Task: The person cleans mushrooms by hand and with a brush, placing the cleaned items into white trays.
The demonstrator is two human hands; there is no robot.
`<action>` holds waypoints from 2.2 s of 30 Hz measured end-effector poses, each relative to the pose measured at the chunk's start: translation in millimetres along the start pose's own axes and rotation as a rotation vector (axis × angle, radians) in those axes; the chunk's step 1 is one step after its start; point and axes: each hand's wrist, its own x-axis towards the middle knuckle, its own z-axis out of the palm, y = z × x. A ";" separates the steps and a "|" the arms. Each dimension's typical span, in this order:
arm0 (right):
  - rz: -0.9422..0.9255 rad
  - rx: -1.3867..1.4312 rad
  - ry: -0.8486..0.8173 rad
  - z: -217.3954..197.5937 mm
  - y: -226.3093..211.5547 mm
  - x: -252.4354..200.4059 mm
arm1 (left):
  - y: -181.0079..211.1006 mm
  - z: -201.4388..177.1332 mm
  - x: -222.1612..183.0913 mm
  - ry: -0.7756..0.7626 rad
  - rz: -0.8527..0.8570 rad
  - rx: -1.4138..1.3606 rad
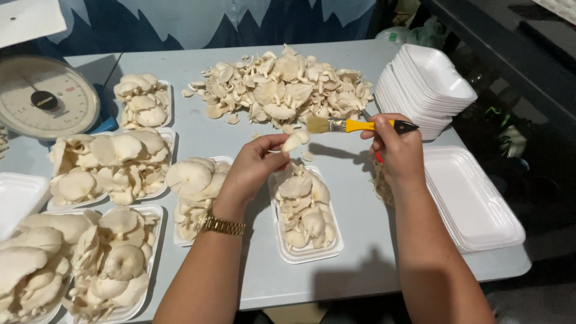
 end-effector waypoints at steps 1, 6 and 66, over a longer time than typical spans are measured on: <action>-0.001 -0.001 0.000 0.1 -0.7 -0.2 | 6.7 0.0 -3.3 0.000 0.001 -0.001; 0.024 -0.026 0.003 4.6 -6.1 -4.1 | 20.7 -5.0 -12.3 -0.101 0.035 0.369; 0.035 -0.069 0.070 5.1 -15.8 -5.1 | 1.7 -7.8 -3.2 -0.017 -0.209 0.905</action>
